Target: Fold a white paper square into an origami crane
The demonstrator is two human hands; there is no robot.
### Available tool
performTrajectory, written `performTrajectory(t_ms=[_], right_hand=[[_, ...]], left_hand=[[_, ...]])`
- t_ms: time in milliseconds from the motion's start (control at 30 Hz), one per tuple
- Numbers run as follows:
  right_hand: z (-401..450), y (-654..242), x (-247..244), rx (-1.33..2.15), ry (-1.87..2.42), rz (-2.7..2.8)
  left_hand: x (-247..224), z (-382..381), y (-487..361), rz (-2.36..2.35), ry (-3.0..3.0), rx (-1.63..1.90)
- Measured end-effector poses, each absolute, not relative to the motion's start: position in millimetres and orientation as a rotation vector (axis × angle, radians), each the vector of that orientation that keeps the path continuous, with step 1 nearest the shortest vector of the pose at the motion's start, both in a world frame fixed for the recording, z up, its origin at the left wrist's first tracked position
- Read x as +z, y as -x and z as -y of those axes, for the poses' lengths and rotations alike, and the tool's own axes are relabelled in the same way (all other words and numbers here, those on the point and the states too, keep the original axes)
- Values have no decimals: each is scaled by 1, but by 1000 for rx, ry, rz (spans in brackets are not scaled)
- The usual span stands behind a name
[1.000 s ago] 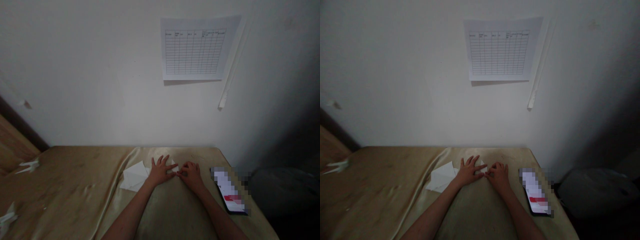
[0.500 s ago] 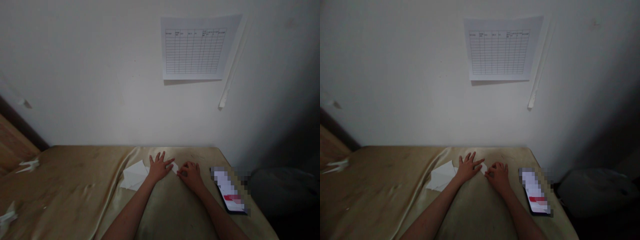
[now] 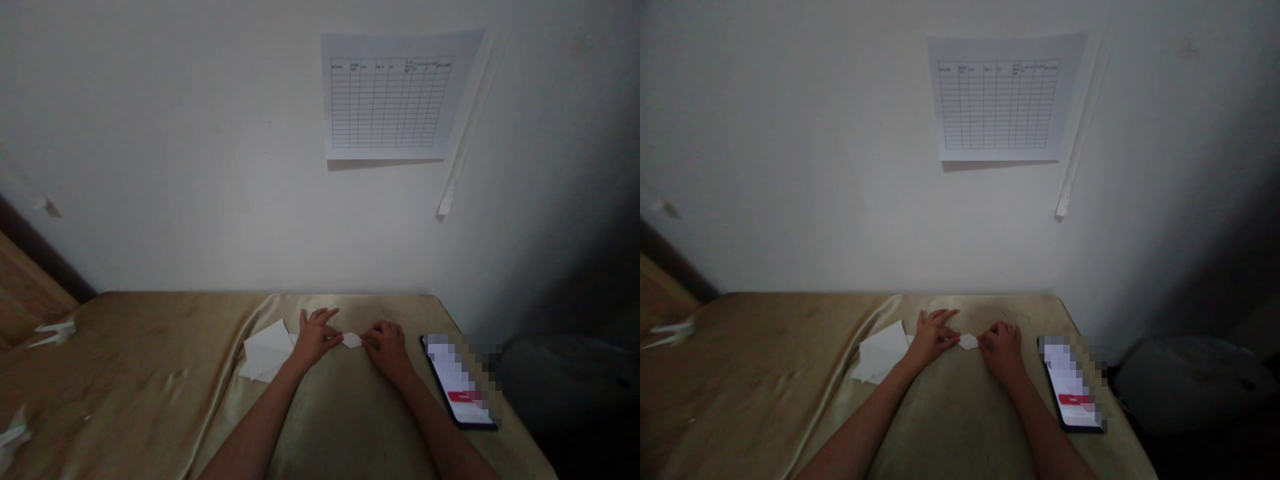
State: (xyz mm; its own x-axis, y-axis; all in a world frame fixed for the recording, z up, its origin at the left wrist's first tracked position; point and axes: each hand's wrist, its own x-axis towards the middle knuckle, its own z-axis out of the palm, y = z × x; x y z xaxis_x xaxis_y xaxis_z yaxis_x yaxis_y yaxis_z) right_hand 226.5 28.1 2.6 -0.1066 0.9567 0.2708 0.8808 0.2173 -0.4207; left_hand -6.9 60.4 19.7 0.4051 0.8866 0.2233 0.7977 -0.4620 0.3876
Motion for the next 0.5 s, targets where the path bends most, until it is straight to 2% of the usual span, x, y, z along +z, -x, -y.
performTrajectory(t_ms=[167, 500], right_hand=[[-32, -230, 0, 178, 1702, 2003], [-21, -219, 7, 97, 1755, 2045]], left_hand=[[19, -58, 1, -1381, -2429, 602], [21, -52, -5, -1499, -2399, 487]])
